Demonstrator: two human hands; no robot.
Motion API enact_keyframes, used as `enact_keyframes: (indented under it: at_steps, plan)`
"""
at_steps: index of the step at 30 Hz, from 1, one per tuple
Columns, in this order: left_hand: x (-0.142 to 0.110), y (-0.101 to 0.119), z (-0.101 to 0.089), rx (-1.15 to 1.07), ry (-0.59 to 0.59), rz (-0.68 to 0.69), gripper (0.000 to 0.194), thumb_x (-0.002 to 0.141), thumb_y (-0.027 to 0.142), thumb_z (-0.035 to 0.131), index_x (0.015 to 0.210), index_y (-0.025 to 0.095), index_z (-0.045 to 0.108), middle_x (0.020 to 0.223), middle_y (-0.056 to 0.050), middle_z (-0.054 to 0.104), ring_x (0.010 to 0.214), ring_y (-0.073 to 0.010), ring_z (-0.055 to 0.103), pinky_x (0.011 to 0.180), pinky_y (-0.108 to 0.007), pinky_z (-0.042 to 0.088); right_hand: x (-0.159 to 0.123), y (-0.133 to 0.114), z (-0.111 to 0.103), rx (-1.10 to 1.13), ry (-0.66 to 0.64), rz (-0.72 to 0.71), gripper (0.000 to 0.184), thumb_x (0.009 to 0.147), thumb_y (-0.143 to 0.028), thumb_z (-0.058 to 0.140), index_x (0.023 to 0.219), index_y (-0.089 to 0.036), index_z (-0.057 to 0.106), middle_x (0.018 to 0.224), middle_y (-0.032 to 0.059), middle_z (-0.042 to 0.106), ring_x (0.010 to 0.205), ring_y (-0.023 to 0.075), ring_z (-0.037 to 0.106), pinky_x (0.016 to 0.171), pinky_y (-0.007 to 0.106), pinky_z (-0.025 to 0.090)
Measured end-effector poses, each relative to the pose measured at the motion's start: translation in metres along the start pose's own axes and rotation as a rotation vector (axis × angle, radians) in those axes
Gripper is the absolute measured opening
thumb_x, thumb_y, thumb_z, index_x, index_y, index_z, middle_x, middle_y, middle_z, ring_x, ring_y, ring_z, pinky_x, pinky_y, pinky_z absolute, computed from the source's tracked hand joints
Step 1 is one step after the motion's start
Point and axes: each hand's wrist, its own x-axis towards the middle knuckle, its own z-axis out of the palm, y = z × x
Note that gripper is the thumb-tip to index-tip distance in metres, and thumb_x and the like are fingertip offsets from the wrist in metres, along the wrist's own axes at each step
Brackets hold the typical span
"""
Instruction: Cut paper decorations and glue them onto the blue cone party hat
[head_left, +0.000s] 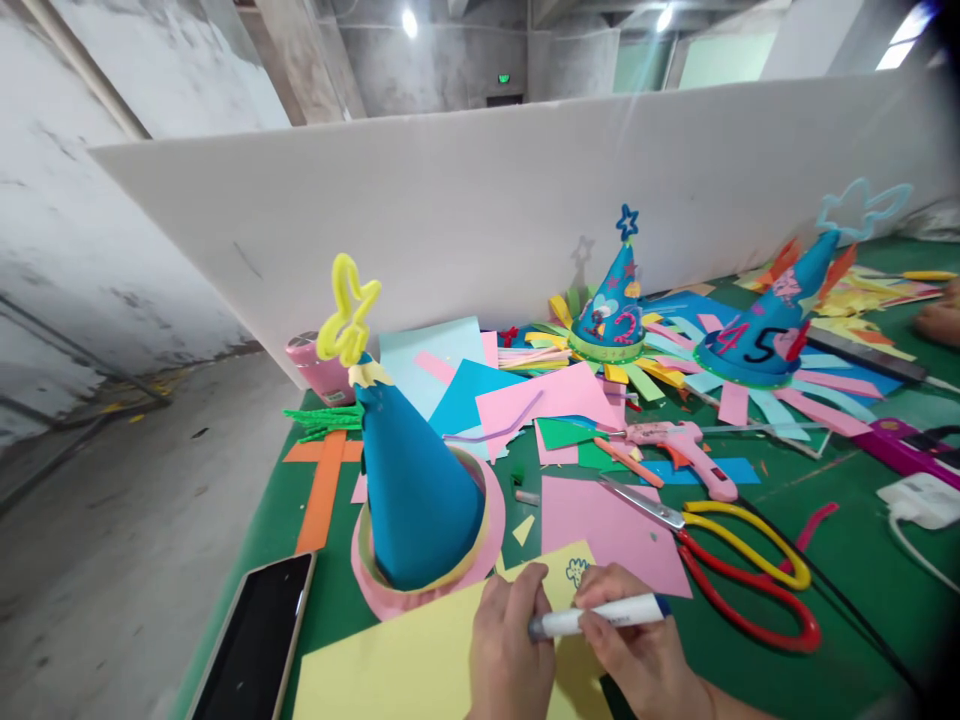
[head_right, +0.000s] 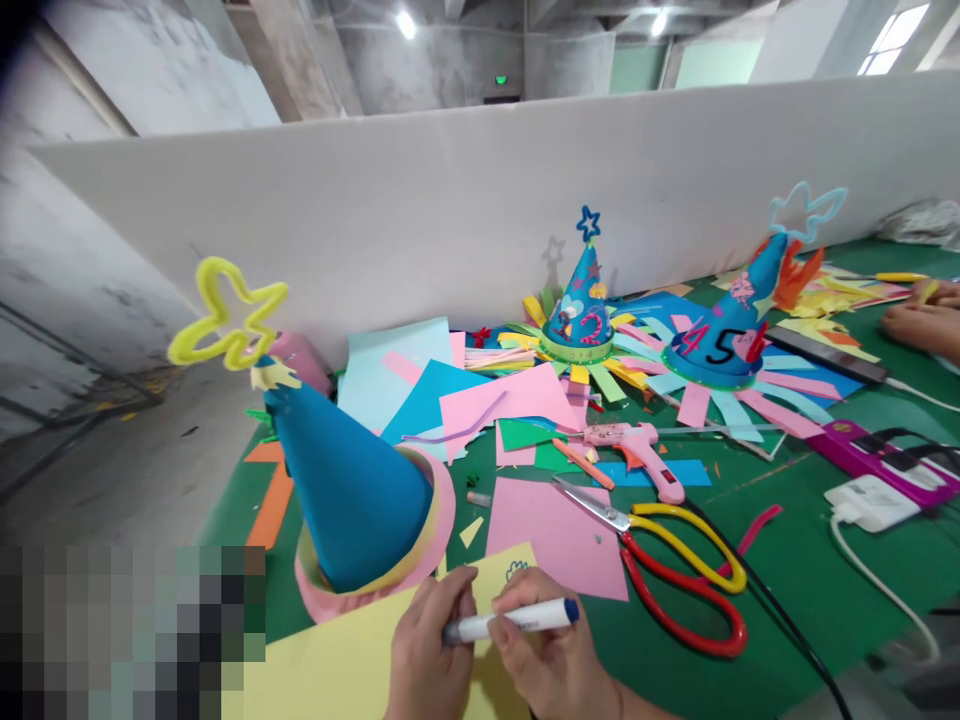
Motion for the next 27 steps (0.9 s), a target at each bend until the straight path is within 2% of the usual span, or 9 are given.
enact_keyframes:
  at_steps: [5, 11, 14, 18, 20, 23, 25, 27]
  plan:
    - [0.005, 0.002, -0.004, -0.007, -0.061, -0.079, 0.025, 0.079, 0.016, 0.045, 0.103, 0.019, 0.051, 0.068, -0.005, 0.059, 0.059, -0.0180, 0.057, 0.051, -0.028, 0.046, 0.008, -0.002, -0.001, 0.041, -0.020, 0.153, 0.011, 0.083, -0.027, 0.047, 0.074, -0.022, 0.052, 0.061, -0.0030, 0.042, 0.050, 0.0110, 0.039, 0.046, 0.023, 0.032]
    - [0.010, 0.015, -0.005, -0.176, -0.130, -0.218, 0.048, 0.072, 0.007, 0.045, 0.117, 0.020, 0.036, 0.068, 0.001, 0.050, 0.056, -0.0143, 0.052, 0.048, -0.024, 0.043, 0.014, -0.006, -0.005, 0.118, 0.025, 0.272, 0.014, 0.082, -0.033, 0.049, 0.076, -0.020, 0.051, 0.060, -0.0034, 0.045, 0.051, 0.0098, 0.039, 0.047, 0.021, 0.032]
    - [0.009, 0.019, -0.004, -0.255, -0.110, -0.227, 0.048, 0.074, 0.010, 0.048, 0.118, 0.020, 0.033, 0.072, 0.000, 0.048, 0.059, -0.0131, 0.050, 0.051, -0.023, 0.043, 0.015, -0.005, -0.005, 0.095, 0.076, 0.271, 0.016, 0.081, -0.035, 0.050, 0.076, -0.020, 0.051, 0.057, -0.0038, 0.046, 0.049, 0.0095, 0.041, 0.045, 0.021, 0.033]
    - [0.011, 0.022, -0.006, -0.322, -0.057, -0.241, 0.050, 0.076, 0.016, 0.049, 0.122, 0.020, 0.028, 0.090, -0.006, 0.048, 0.073, -0.0151, 0.050, 0.063, -0.027, 0.045, 0.020, -0.001, -0.010, 0.008, 0.152, 0.213, 0.017, 0.083, -0.036, 0.047, 0.075, -0.021, 0.049, 0.054, -0.0045, 0.046, 0.047, 0.0100, 0.043, 0.044, 0.021, 0.037]
    - [0.013, 0.021, -0.009, -0.329, -0.010, -0.249, 0.050, 0.077, 0.016, 0.049, 0.122, 0.018, 0.028, 0.094, -0.008, 0.047, 0.071, -0.0145, 0.048, 0.062, -0.028, 0.044, 0.026, 0.001, -0.017, -0.045, 0.221, 0.180, 0.015, 0.084, -0.035, 0.045, 0.077, -0.023, 0.048, 0.057, -0.0047, 0.048, 0.050, 0.0100, 0.046, 0.047, 0.021, 0.039]
    - [0.016, 0.018, -0.012, -0.280, -0.018, -0.176, 0.030, 0.079, 0.014, 0.046, 0.108, 0.016, 0.041, 0.087, -0.006, 0.049, 0.068, -0.0141, 0.047, 0.059, -0.027, 0.043, 0.037, -0.001, -0.034, -0.180, 0.250, 0.153, 0.010, 0.083, -0.032, 0.047, 0.086, -0.023, 0.052, 0.069, -0.0017, 0.056, 0.061, 0.0121, 0.055, 0.056, 0.024, 0.046]
    - [0.016, 0.017, -0.012, -0.230, -0.115, -0.062, 0.012, 0.080, 0.012, 0.043, 0.090, 0.017, 0.048, 0.078, -0.005, 0.051, 0.068, -0.0152, 0.049, 0.058, -0.027, 0.042, 0.044, -0.004, -0.044, -0.291, 0.184, 0.152, 0.015, 0.081, -0.031, 0.051, 0.092, -0.022, 0.056, 0.079, 0.0021, 0.062, 0.069, 0.0155, 0.060, 0.061, 0.026, 0.049]
    - [0.015, 0.016, -0.010, -0.188, -0.209, 0.027, 0.010, 0.081, 0.012, 0.042, 0.079, 0.017, 0.051, 0.072, -0.004, 0.052, 0.068, -0.0168, 0.050, 0.058, -0.028, 0.042, 0.051, -0.006, -0.052, -0.410, 0.100, 0.136, 0.019, 0.080, -0.029, 0.051, 0.096, -0.022, 0.059, 0.088, 0.0049, 0.065, 0.076, 0.0187, 0.061, 0.061, 0.028, 0.050]
